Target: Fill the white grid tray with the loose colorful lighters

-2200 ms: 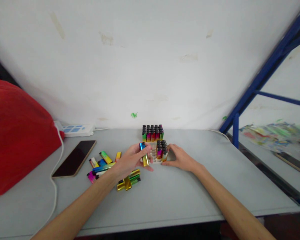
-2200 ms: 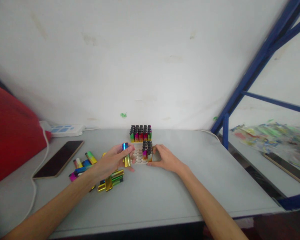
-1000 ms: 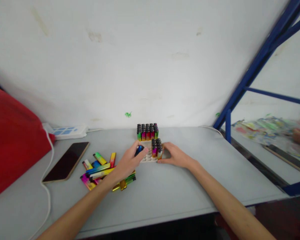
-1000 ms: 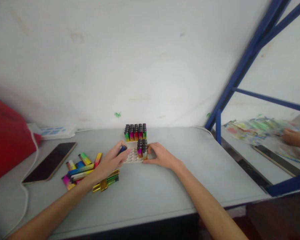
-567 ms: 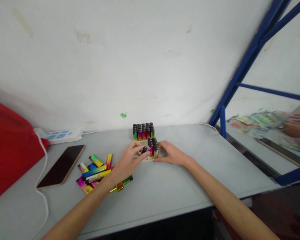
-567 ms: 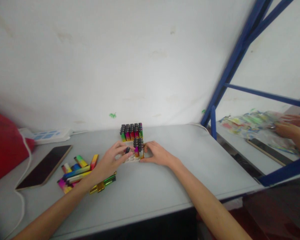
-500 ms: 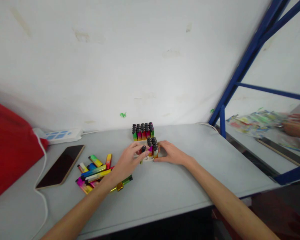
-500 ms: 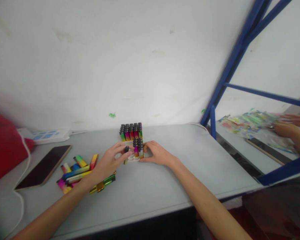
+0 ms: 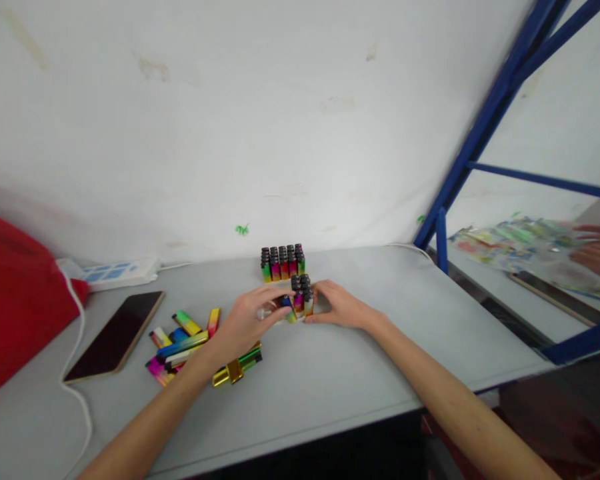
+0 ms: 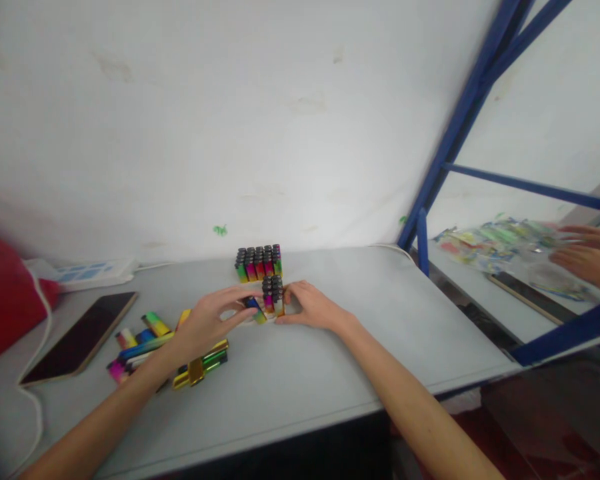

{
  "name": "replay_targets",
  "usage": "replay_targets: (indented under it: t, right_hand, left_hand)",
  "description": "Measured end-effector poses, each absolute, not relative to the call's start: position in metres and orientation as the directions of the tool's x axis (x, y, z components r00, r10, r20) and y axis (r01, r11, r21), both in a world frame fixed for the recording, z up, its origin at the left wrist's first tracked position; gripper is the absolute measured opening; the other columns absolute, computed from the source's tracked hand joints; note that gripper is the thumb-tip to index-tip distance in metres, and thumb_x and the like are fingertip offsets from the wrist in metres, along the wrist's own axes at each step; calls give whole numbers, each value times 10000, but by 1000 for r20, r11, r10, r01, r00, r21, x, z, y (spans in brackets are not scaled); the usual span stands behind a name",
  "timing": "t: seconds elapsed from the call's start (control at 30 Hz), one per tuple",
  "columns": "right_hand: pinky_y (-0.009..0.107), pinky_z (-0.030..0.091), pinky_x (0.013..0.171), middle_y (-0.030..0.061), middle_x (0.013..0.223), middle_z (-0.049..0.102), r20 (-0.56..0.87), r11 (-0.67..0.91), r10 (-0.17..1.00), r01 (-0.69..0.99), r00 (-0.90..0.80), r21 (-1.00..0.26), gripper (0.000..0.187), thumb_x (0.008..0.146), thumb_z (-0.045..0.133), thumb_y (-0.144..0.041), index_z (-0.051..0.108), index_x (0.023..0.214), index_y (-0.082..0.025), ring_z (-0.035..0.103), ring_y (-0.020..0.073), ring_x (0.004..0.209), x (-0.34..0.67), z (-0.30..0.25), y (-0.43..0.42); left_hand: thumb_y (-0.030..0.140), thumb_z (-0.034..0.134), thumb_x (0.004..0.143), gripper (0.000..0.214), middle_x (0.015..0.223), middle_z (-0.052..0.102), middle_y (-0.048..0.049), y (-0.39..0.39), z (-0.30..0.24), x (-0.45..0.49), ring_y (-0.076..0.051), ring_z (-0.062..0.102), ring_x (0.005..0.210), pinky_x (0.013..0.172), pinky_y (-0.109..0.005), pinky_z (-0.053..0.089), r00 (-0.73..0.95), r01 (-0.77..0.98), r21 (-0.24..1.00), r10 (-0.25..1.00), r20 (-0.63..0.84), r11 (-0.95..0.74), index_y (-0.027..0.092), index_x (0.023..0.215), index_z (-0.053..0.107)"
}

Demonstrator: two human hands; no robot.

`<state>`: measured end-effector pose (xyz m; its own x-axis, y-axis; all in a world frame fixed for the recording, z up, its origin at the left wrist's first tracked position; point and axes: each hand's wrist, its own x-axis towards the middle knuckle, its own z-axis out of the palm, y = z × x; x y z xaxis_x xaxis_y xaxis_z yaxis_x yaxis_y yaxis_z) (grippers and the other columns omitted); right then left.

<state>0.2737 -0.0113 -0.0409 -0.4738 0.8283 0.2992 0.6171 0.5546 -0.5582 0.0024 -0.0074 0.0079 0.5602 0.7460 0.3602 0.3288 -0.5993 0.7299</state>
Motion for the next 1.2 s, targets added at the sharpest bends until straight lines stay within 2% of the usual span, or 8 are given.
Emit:
replay_targets:
  t: [0.17, 0.4, 0.8, 0.87, 0.93, 1.03, 1.1, 1.2]
  right_hand:
    - [418, 524, 948, 85, 1073, 707, 297, 555, 828, 620, -475, -555, 435, 834, 900, -507, 620, 988, -213, 645, 283, 1027, 274, -41, -11]
    - [430, 513, 976, 96, 1113, 714, 298, 556, 827, 611, -477, -564, 431, 829, 911, -472, 612, 991, -207, 642, 288, 1063, 274, -43, -11]
    - [420, 516, 968, 94, 1122, 714, 282, 540, 837, 625, -468, -564, 427, 845, 900, -472, 635, 1040, -200, 641, 281, 1053, 275, -41, -12]
    - [420, 516, 965, 97, 1126, 713, 281, 543, 835, 627, -473, -559, 432, 852, 892, -484, 639, 1058, -201, 642, 284, 1056, 275, -42, -12]
    - [419, 518, 957, 96, 1113, 711, 281, 544, 835, 628, -474, -557, 431, 858, 885, -493, 638, 1058, -202, 642, 285, 1045, 276, -44, -12]
    - [420, 521, 946, 88, 1079, 709, 282, 539, 838, 632, -466, -557, 423, 855, 885, -495, 635, 1036, -206, 644, 284, 1021, 277, -46, -11]
    - [422, 522, 948, 91, 1090, 710, 288, 540, 838, 632, -463, -556, 423, 851, 887, -489, 635, 1037, -206, 648, 287, 1028, 278, -48, -11]
    - [423, 526, 947, 100, 1120, 710, 290, 540, 839, 634, -461, -554, 428, 861, 878, -489, 636, 1067, -203, 653, 291, 1045, 279, -49, -11]
  left_hand:
    - [378, 803, 894, 227, 1083, 823, -67, -10, 2, 7, -230, 745, 831, 843, -342, 615, 504, 303, 749, 766, 399, -589, 269, 1092, 825]
    - [380, 749, 953, 179, 1018, 792, -96, -15, -18, 20, -251, 741, 863, 864, -378, 593, 468, 300, 711, 748, 471, -636, 242, 1059, 792]
    - [385, 676, 1017, 220, 1012, 819, -79, -1, -6, 13, -237, 741, 874, 869, -340, 574, 669, 301, 613, 620, 411, -731, 235, 1097, 815]
    - [365, 643, 1035, 241, 1014, 817, -76, 1, -9, 12, -226, 738, 867, 855, -329, 578, 690, 317, 584, 604, 398, -747, 218, 1149, 798]
    - [332, 608, 1049, 305, 1057, 808, -73, 1, -14, 15, -220, 740, 883, 862, -332, 588, 676, 333, 572, 613, 409, -749, 223, 1304, 736]
    - [299, 581, 1053, 527, 1084, 787, -64, -3, -22, 21, -229, 746, 901, 861, -355, 608, 639, 395, 551, 651, 410, -735, 267, 1575, 516]
    - [314, 604, 1044, 595, 1063, 775, -59, -7, -23, 22, -245, 746, 913, 865, -375, 613, 639, 439, 504, 653, 406, -743, 286, 1620, 455]
    - [378, 635, 1038, 571, 1046, 765, -47, -12, -14, 15, -241, 738, 913, 892, -370, 607, 624, 455, 464, 643, 443, -760, 303, 1586, 495]
